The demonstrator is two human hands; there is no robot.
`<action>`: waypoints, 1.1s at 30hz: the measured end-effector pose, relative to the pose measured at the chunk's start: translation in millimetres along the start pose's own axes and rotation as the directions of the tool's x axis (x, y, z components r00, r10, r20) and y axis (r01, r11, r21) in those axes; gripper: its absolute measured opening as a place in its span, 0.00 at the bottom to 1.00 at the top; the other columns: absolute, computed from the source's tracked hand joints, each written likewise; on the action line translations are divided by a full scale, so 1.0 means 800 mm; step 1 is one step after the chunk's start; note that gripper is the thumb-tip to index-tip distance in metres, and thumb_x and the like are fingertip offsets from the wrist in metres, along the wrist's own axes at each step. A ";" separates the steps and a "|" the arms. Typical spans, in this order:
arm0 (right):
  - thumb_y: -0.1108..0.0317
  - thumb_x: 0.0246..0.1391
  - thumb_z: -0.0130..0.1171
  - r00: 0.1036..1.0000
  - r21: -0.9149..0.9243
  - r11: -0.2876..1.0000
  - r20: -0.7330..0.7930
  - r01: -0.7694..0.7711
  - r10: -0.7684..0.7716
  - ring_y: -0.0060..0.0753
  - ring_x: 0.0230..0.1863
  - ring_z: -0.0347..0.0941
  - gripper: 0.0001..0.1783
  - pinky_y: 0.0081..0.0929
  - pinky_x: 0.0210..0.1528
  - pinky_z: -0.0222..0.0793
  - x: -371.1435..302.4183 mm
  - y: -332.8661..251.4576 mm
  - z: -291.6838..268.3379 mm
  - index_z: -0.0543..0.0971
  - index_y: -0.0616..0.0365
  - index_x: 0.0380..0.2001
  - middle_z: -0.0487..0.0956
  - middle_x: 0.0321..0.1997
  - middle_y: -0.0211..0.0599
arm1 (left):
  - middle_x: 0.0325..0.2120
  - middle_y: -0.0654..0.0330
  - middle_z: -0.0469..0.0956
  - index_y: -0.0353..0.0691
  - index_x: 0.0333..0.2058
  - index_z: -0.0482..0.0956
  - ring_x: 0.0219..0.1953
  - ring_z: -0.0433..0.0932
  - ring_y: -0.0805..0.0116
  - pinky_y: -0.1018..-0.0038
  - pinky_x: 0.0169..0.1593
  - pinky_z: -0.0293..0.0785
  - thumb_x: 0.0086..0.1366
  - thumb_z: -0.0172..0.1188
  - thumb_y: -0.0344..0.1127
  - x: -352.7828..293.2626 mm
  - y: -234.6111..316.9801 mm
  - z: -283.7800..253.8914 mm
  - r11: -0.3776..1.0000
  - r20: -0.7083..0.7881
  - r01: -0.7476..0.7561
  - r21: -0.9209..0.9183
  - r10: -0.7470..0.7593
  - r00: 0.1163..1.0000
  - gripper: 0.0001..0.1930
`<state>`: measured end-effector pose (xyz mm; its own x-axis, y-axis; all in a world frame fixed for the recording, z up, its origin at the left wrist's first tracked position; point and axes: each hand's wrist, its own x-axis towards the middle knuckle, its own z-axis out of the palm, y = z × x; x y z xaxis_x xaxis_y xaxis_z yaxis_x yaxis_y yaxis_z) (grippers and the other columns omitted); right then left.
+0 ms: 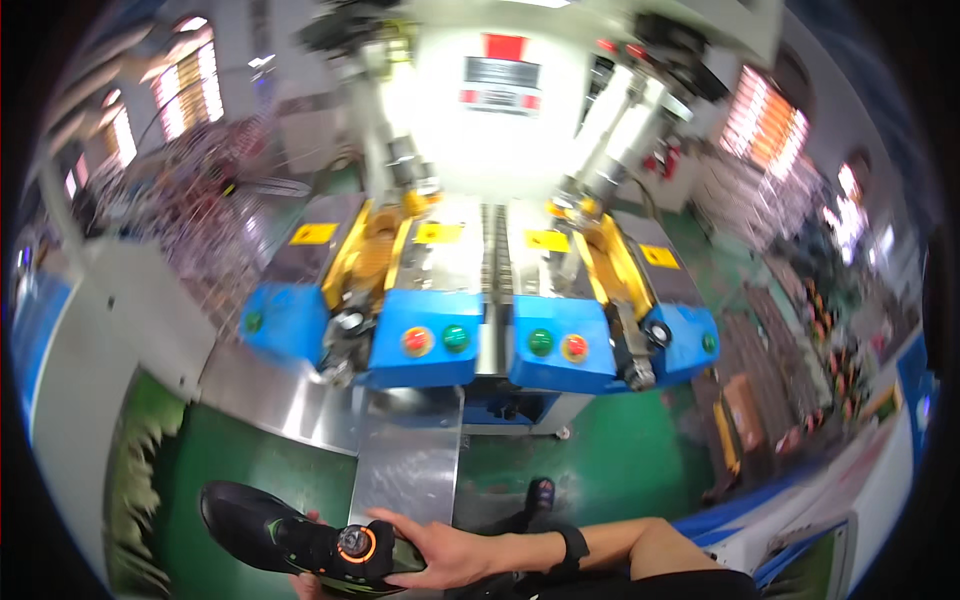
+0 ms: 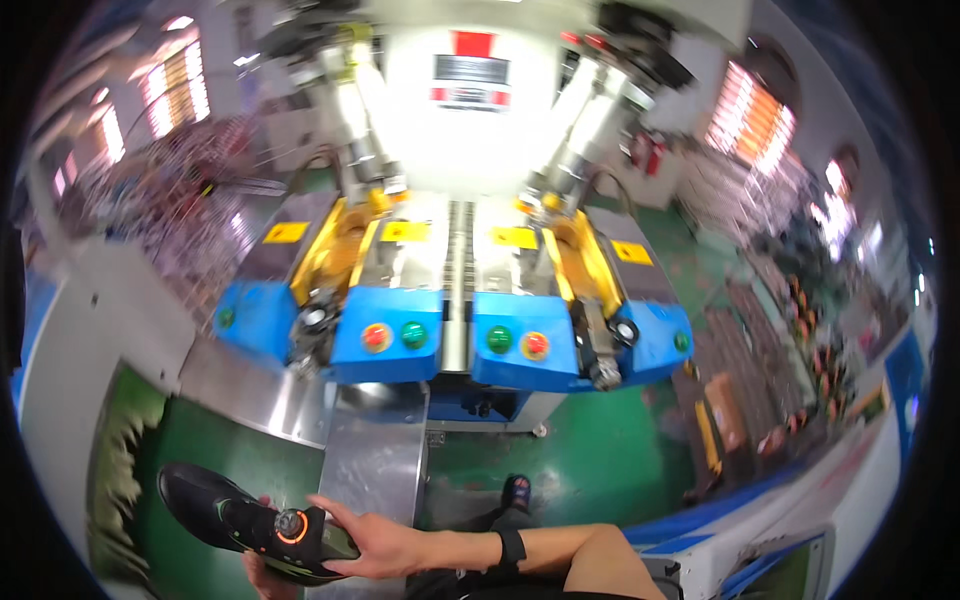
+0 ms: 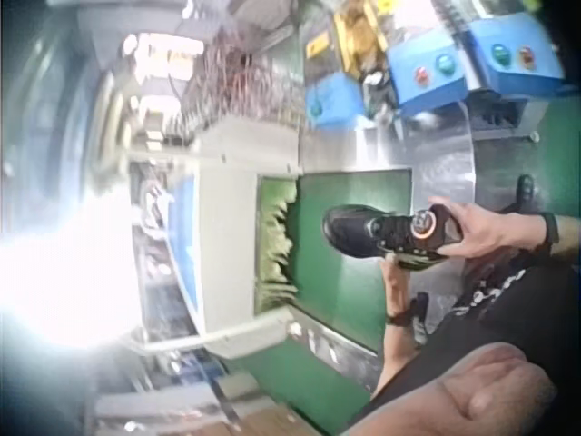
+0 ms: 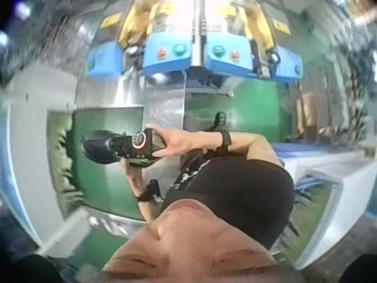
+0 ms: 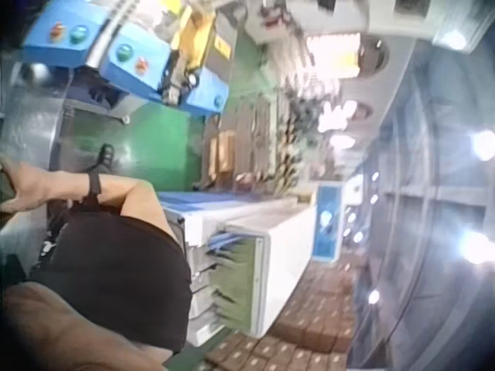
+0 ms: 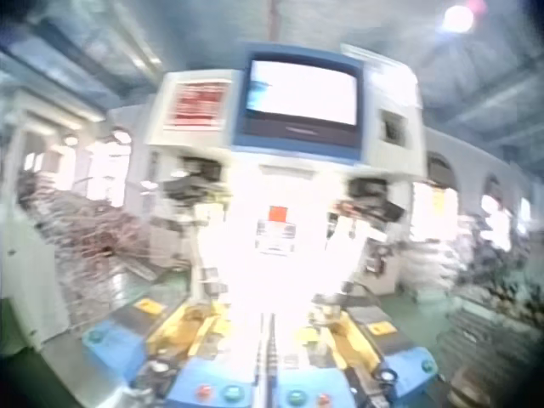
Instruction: Operating machinery to assemble and finish shoes in a factory setting.
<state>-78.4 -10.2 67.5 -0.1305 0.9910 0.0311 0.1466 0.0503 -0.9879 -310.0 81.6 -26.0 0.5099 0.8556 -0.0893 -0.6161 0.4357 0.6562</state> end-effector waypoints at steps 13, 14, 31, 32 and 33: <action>0.69 0.46 0.65 0.733 0.487 0.872 -0.610 0.049 0.300 0.26 0.46 0.73 0.28 0.29 0.52 0.70 -0.278 0.082 -0.498 0.69 0.64 0.52 0.77 0.47 0.35 | 0.61 0.48 0.63 0.32 0.62 0.58 0.63 0.63 0.59 0.65 0.64 0.58 0.61 0.63 0.35 0.129 -0.253 0.346 0.604 0.161 0.287 0.743 -0.578 0.800 0.34; 0.71 0.46 0.64 0.691 0.506 0.857 -0.655 0.101 0.305 0.28 0.45 0.74 0.26 0.30 0.52 0.70 -0.281 0.091 -0.538 0.71 0.64 0.50 0.77 0.46 0.35 | 0.59 0.50 0.67 0.33 0.61 0.59 0.61 0.65 0.60 0.67 0.62 0.61 0.64 0.58 0.30 0.135 -0.262 0.348 0.571 0.063 0.263 0.778 -0.487 0.871 0.29; 0.74 0.41 0.52 0.375 -0.196 0.721 -0.922 -0.665 0.095 0.71 0.40 0.72 0.22 0.52 0.45 0.68 -0.063 0.230 -0.804 0.61 0.75 0.40 0.74 0.35 0.72 | 0.54 0.47 0.72 0.31 0.58 0.64 0.58 0.70 0.59 0.68 0.60 0.65 0.64 0.57 0.31 0.154 -0.341 0.281 0.204 -0.180 0.270 0.941 -0.375 0.909 0.25; 0.74 0.41 0.52 0.404 -0.238 0.700 -0.911 -0.674 0.079 0.71 0.40 0.72 0.22 0.52 0.45 0.68 -0.067 0.237 -0.807 0.61 0.75 0.40 0.74 0.35 0.72 | 0.53 0.47 0.72 0.30 0.58 0.64 0.57 0.70 0.59 0.68 0.59 0.65 0.64 0.57 0.30 0.158 -0.342 0.278 0.193 -0.178 0.271 0.943 -0.397 0.900 0.25; 0.74 0.41 0.52 0.401 -0.293 0.681 -0.916 -0.671 0.001 0.71 0.40 0.72 0.22 0.52 0.45 0.68 -0.070 0.241 -0.812 0.61 0.75 0.41 0.74 0.35 0.72 | 0.53 0.46 0.72 0.30 0.57 0.64 0.57 0.71 0.59 0.69 0.59 0.65 0.64 0.56 0.29 0.161 -0.340 0.274 0.179 -0.179 0.275 0.945 -0.421 0.889 0.24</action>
<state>594.1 24.8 -25.9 0.8458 0.5118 0.1503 0.4749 -0.5942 -0.6492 55.2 12.2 -52.2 0.6054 0.6274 -0.4898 0.5969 0.0491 0.8008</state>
